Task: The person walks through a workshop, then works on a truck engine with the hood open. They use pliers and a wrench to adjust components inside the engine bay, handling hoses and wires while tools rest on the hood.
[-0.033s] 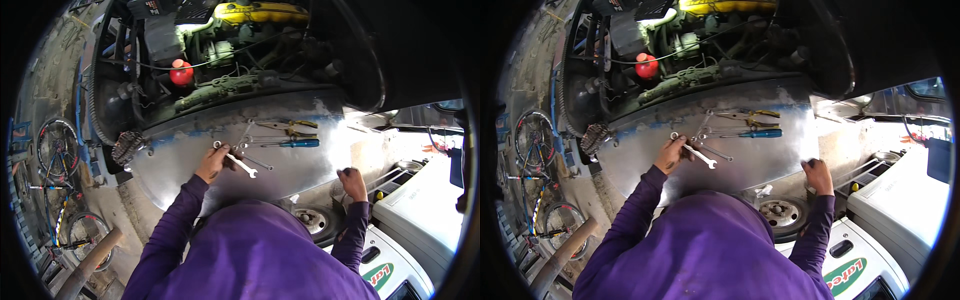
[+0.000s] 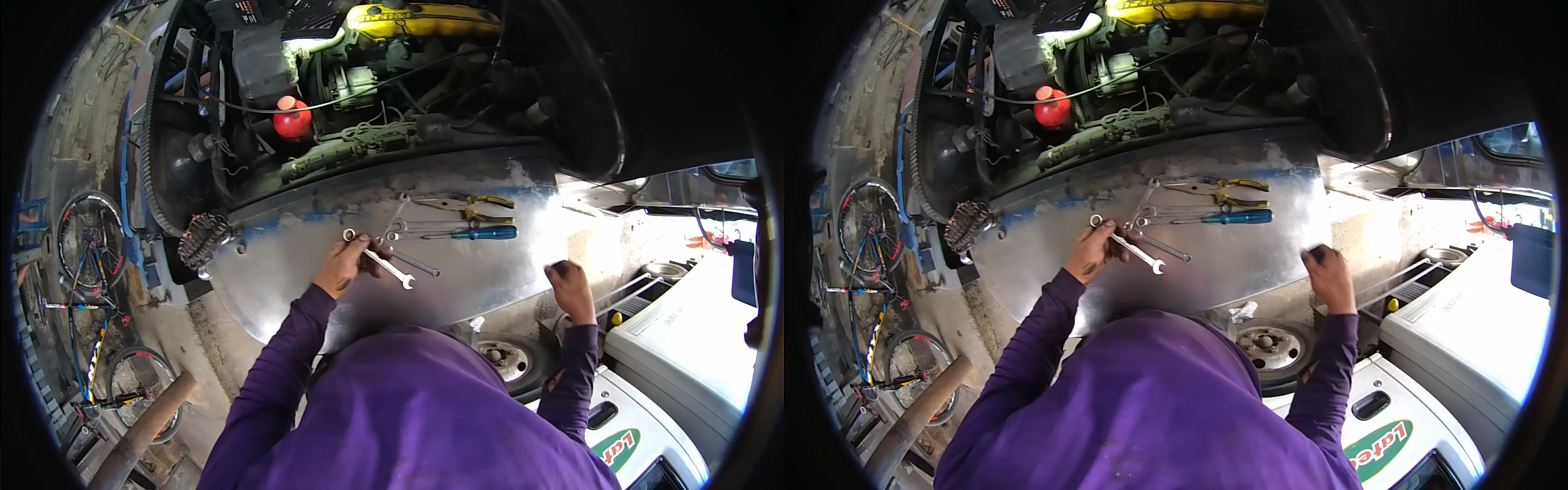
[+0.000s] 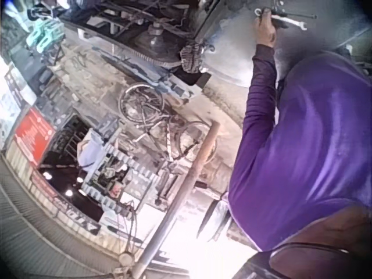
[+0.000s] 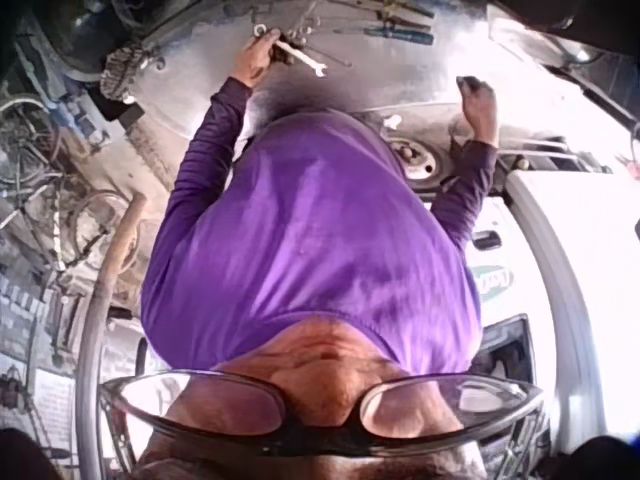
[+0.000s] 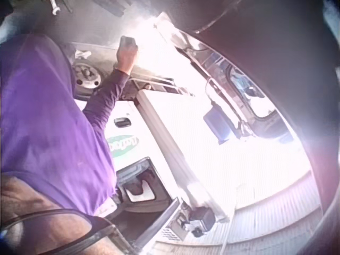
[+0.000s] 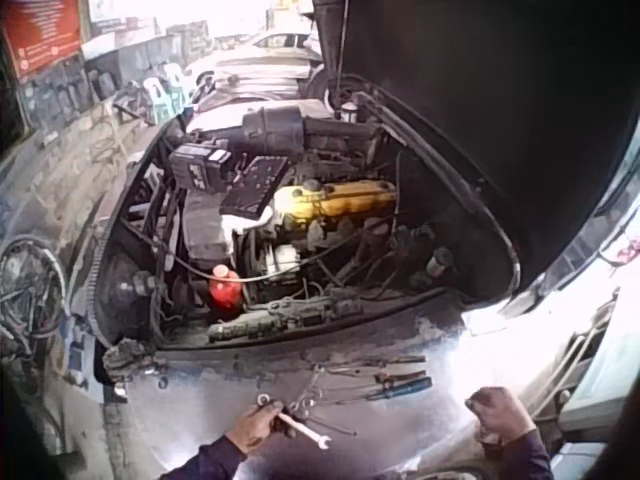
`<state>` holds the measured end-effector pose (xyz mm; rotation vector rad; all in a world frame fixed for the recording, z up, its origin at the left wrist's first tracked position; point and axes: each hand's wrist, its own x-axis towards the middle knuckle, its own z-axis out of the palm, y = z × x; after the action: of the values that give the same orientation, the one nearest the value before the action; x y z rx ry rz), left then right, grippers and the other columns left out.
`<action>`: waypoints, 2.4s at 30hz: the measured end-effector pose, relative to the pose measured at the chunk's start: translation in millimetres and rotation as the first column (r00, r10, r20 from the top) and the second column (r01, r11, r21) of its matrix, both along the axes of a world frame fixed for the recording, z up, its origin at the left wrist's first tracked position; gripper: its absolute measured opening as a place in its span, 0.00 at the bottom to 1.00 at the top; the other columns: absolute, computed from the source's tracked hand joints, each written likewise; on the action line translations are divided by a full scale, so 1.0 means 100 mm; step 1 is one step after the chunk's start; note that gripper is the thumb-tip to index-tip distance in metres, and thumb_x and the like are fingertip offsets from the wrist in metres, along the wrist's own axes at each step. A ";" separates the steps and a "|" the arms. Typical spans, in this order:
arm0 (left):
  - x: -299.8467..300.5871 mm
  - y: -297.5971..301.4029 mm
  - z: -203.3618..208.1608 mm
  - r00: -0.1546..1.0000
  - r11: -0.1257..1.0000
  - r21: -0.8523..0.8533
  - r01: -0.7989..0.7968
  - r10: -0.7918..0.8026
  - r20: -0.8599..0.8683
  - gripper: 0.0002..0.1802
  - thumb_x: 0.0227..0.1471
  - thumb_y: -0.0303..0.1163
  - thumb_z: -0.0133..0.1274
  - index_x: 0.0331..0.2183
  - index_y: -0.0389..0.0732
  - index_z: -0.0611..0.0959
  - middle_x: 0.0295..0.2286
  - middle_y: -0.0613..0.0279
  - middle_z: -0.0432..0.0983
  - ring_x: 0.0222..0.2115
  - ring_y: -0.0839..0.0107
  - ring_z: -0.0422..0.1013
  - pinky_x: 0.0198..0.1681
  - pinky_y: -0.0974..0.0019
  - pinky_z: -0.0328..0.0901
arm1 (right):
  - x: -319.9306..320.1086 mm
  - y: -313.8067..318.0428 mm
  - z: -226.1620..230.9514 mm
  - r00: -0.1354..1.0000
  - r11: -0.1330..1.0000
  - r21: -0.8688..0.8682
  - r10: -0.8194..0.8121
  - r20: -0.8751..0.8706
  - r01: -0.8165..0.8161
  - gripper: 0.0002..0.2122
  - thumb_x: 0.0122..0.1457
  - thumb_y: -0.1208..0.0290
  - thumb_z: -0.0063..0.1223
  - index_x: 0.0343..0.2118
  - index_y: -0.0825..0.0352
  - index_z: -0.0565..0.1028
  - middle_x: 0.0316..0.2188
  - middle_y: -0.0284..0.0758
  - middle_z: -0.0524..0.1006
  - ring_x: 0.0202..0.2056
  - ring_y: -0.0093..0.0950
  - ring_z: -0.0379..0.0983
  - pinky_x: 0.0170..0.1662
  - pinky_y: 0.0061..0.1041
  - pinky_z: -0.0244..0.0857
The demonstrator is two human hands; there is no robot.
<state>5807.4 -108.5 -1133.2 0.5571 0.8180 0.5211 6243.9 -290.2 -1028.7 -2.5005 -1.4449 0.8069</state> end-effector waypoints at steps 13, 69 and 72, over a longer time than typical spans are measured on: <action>0.10 -0.10 0.10 0.942 0.968 0.100 -0.232 0.249 -0.224 0.26 0.67 0.50 0.37 0.28 0.37 0.73 0.20 0.47 0.76 0.09 0.72 0.60 0.15 0.71 0.57 | -1.22 1.39 -0.36 0.730 0.647 0.432 0.682 0.043 -0.629 0.08 0.59 0.66 0.58 0.34 0.65 0.76 0.30 0.39 0.76 0.37 0.40 0.75 0.45 0.37 0.69; 0.22 -0.03 0.17 0.959 0.990 0.085 -0.115 0.133 -0.249 0.28 0.68 0.50 0.33 0.25 0.39 0.71 0.17 0.50 0.71 0.07 0.74 0.54 0.12 0.71 0.51 | -0.51 1.35 -0.38 0.889 0.884 0.106 0.446 0.103 -0.455 0.40 0.43 0.64 0.71 0.64 0.51 0.67 0.59 0.41 0.66 0.62 0.44 0.59 0.66 0.46 0.52; 0.21 -0.01 0.16 0.971 0.989 0.014 -0.151 0.151 -0.187 0.26 0.68 0.48 0.36 0.26 0.39 0.72 0.18 0.51 0.73 0.09 0.75 0.56 0.15 0.71 0.53 | -0.42 1.34 -0.30 0.881 0.874 0.115 0.471 0.048 -0.473 0.41 0.43 0.65 0.70 0.64 0.53 0.66 0.60 0.41 0.66 0.61 0.45 0.60 0.65 0.44 0.53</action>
<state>5828.4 -109.5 -1117.5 0.5521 1.0455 0.6139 6201.7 -155.7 -1059.0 -2.0888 -2.0857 0.7300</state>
